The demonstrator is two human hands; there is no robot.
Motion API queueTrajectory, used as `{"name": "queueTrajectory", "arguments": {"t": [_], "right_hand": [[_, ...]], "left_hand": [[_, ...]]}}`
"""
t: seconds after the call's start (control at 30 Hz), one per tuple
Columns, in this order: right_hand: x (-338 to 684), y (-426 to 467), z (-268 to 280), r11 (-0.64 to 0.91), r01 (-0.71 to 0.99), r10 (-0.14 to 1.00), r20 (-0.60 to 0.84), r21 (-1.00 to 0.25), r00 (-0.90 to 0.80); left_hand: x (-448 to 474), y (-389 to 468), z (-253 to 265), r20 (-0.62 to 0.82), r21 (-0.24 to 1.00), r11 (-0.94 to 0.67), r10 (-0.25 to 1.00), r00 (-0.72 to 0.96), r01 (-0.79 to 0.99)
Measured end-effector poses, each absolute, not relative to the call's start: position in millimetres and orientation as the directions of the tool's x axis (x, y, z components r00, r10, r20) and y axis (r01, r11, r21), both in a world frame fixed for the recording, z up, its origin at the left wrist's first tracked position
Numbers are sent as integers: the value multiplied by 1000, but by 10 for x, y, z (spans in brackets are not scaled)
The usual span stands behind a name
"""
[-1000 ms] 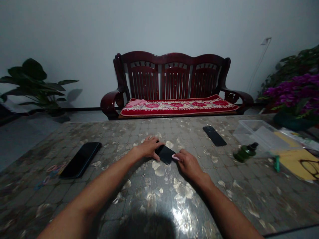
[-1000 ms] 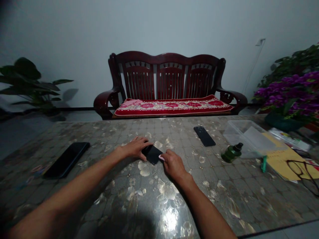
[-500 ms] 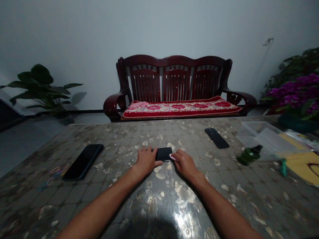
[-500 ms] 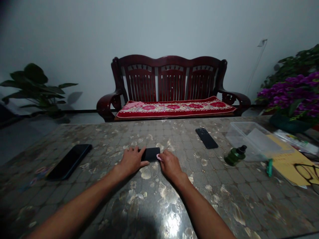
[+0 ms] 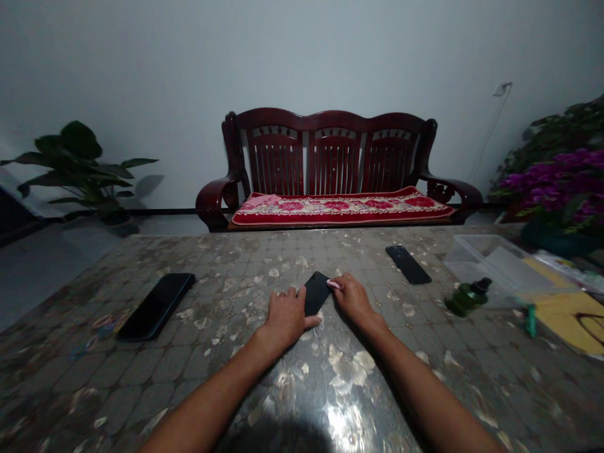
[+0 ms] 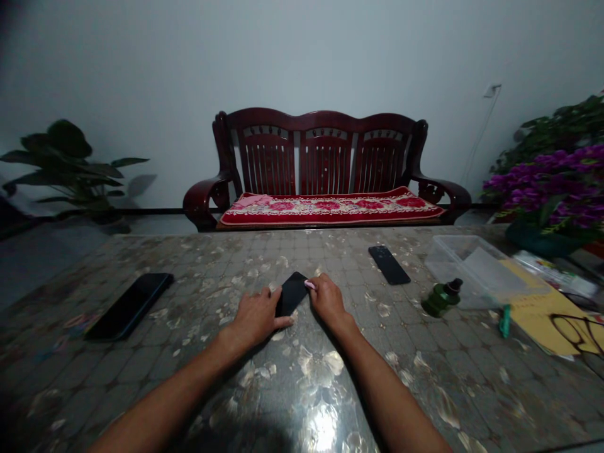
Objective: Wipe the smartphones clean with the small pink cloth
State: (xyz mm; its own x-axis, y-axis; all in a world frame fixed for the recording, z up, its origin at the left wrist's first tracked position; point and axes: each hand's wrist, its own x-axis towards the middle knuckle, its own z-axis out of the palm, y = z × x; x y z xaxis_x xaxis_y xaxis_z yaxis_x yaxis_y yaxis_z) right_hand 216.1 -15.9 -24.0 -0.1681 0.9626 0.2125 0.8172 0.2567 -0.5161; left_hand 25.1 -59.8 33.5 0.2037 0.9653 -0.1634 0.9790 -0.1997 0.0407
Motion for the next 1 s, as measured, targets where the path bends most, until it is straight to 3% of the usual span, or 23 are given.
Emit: {"name": "queueTrajectory", "arguments": {"t": [0.1, 0.2, 0.33, 0.5, 0.83, 1.0], "right_hand": [[2133, -165, -273, 266, 808, 961, 213, -526, -178], [2126, -196, -326, 370, 738, 929, 240, -564, -283], [2172, -123, -385, 425, 659, 905, 272, -620, -328], [2266, 58, -413, 319, 716, 944, 280, -621, -177], [2251, -271, -328, 517, 618, 852, 285, -592, -439], [2261, -172, -368, 422, 672, 907, 279, -609, -317]], "left_hand": [[75, -632, 333, -246, 237, -270, 913, 326, 933], [-69, -665, 228, -221, 468, -306, 868, 444, 829], [-139, -703, 25, -143, 596, -331, 853, 503, 732], [-206, -658, -181, -100, 575, -346, 870, 483, 742], [-316, -581, -267, -65, 529, -398, 862, 503, 750], [-281, -566, -228, -114, 478, -390, 861, 496, 787]]}}
